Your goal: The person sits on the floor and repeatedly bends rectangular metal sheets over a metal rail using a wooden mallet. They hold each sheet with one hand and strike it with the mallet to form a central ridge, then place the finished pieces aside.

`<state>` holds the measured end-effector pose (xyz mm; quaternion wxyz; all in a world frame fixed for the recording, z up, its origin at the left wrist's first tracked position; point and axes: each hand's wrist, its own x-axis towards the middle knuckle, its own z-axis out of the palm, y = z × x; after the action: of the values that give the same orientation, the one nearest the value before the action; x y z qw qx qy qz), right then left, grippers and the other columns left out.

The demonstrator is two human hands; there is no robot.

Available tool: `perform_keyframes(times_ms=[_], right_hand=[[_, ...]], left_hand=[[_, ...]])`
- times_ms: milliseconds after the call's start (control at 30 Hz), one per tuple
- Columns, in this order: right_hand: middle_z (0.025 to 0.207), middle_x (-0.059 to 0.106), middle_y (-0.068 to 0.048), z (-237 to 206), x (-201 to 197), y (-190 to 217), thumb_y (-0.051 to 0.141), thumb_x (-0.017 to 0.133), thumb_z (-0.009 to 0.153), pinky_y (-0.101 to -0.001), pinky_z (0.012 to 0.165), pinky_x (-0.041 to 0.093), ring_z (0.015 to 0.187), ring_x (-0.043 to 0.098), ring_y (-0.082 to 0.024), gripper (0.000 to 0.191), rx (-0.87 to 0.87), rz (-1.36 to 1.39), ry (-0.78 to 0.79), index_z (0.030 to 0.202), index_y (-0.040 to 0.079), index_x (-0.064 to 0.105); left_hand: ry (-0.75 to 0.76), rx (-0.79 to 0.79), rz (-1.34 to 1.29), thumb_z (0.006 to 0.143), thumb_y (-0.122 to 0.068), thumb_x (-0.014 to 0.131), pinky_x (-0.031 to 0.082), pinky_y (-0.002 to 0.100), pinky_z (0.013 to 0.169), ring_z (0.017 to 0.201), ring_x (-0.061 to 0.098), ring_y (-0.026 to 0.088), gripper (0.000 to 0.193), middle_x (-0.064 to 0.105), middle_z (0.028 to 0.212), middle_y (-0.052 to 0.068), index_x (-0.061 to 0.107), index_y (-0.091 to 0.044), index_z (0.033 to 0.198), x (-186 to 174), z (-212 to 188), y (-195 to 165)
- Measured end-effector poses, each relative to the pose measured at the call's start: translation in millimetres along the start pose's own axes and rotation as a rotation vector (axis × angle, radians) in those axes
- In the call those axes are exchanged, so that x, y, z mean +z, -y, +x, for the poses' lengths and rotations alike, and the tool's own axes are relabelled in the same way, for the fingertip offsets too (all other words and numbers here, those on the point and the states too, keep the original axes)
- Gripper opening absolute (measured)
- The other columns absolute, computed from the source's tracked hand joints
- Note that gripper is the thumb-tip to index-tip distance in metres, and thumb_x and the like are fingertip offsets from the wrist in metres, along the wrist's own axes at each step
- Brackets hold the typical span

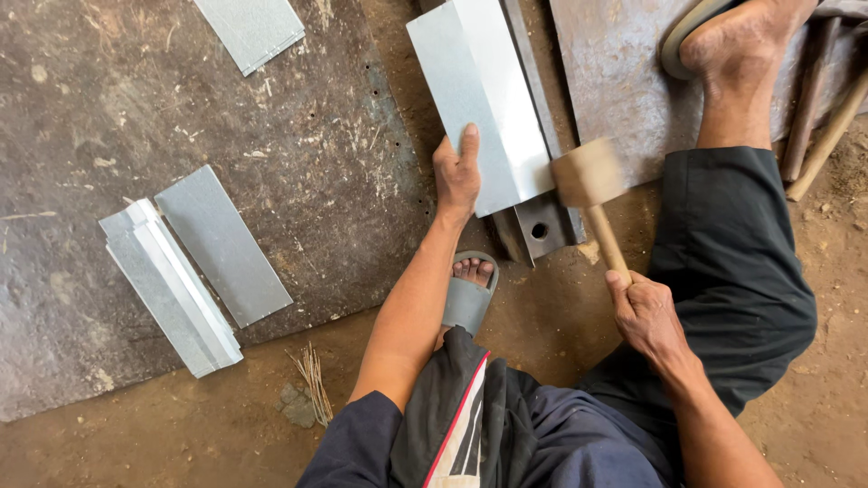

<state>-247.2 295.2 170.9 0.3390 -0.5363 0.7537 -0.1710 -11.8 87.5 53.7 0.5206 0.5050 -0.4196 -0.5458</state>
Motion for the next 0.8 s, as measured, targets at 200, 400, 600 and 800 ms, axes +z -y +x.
perform_keyframes(times_ms=[200,400,600,800], right_hand=[[0.066,0.053,-0.018,-5,-6,-4,0.030,0.049,0.111,-0.0416,0.056,0.043,0.053,0.048,-0.027,0.055,0.108,0.005,0.087,0.073,-0.010,0.055],[0.064,0.053,-0.016,-18,4,8,0.025,0.050,0.108,-0.0395,0.053,0.042,0.052,0.048,-0.025,0.046,0.037,0.070,-0.001,0.076,-0.007,0.057],[0.071,0.055,-0.014,-38,4,40,0.020,0.052,0.108,-0.0364,0.054,0.043,0.053,0.049,-0.022,0.039,-0.062,0.097,-0.027,0.080,-0.006,0.060],[0.071,0.055,-0.013,-44,-3,56,0.018,0.050,0.106,-0.0372,0.055,0.044,0.058,0.053,-0.027,0.030,-0.191,0.109,0.003,0.087,-0.002,0.061]], left_hand=[[-0.025,-0.061,0.069,0.101,-0.056,0.051,0.054,0.032,0.063,0.064,0.056,0.010,0.056,0.061,0.076,0.002,0.064,-0.002,0.106,0,-2,-5],[-0.054,-0.058,0.106,0.103,-0.053,0.053,0.051,0.032,0.062,0.066,0.055,0.012,0.054,0.061,0.075,0.004,0.065,-0.001,0.099,3,-2,-5],[-0.050,0.022,0.126,0.104,-0.053,0.050,0.052,0.034,0.069,0.075,0.061,0.013,0.054,0.065,0.083,0.004,0.064,-0.001,0.104,3,-1,-5],[-0.057,-0.076,0.178,0.104,-0.051,0.052,0.055,0.037,0.071,0.072,0.060,0.018,0.055,0.064,0.079,0.009,0.066,0.003,0.103,2,-1,1]])
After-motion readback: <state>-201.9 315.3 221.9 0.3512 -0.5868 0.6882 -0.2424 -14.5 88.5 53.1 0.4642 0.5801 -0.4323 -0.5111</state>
